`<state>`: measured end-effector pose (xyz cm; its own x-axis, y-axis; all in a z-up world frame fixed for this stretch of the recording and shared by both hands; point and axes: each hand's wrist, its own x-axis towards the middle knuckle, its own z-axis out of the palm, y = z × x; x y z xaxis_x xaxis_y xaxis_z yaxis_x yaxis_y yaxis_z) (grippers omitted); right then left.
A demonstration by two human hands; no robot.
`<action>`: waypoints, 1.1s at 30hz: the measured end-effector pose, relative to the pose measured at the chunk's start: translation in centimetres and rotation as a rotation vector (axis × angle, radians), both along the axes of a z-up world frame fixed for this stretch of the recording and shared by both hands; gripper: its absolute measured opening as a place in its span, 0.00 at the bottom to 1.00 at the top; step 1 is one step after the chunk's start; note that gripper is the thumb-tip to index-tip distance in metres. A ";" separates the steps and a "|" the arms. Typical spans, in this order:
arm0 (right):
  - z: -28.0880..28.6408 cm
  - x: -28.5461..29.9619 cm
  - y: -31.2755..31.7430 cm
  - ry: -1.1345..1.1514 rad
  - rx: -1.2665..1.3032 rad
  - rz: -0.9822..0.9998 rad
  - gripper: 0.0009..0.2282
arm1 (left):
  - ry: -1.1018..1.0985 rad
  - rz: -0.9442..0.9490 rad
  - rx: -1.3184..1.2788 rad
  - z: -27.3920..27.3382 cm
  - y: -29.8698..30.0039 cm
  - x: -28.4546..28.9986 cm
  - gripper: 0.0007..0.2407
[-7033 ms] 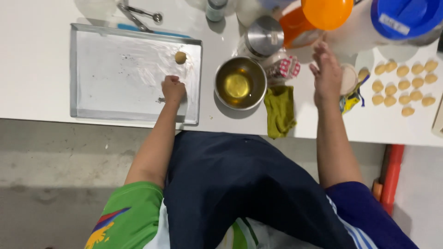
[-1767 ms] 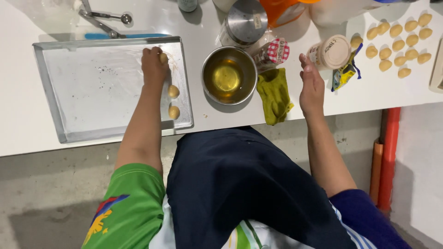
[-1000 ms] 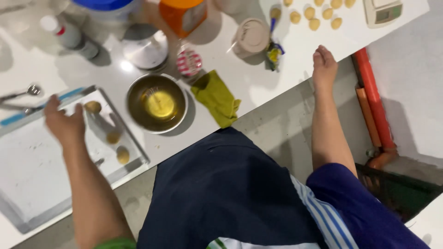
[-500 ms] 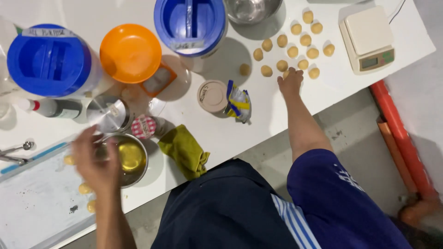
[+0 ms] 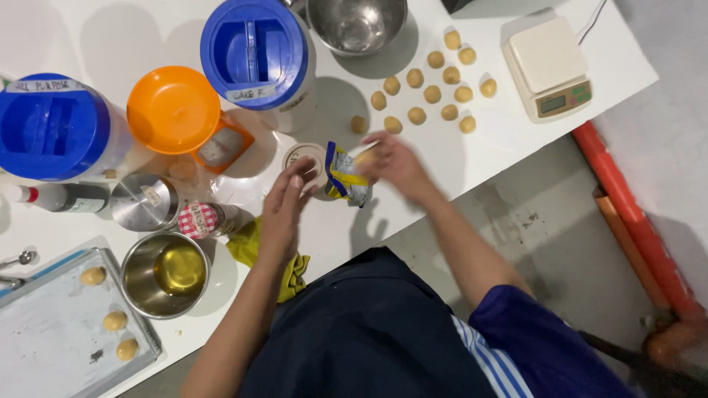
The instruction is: Greasing a baking tray and rolling dough into small balls for baking.
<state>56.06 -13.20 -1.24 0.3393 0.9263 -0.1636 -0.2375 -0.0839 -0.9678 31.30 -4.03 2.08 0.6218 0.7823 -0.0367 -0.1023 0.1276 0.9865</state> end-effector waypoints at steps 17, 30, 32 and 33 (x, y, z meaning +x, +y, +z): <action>9.8 -22.2 5.2 -1.036 0.570 0.195 0.23 | -0.921 -0.004 -0.704 4.1 1.9 -7.9 0.29; 7.3 -46.5 12.3 -1.180 0.738 0.818 0.26 | -0.979 0.402 -0.448 -2.0 5.0 -32.0 0.30; 7.7 -50.3 13.8 -1.182 0.714 0.779 0.27 | -1.001 0.337 -0.372 -4.2 4.1 -32.8 0.26; 7.6 -51.2 14.9 -1.178 0.712 0.792 0.27 | -1.004 0.349 -0.376 -4.1 4.3 -34.3 0.26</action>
<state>4.82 1.66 6.39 -0.6277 0.6918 0.3570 0.5231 0.7145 -0.4646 -2.99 0.23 -1.97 0.2518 0.9638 0.0874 -0.9162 0.2083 0.3424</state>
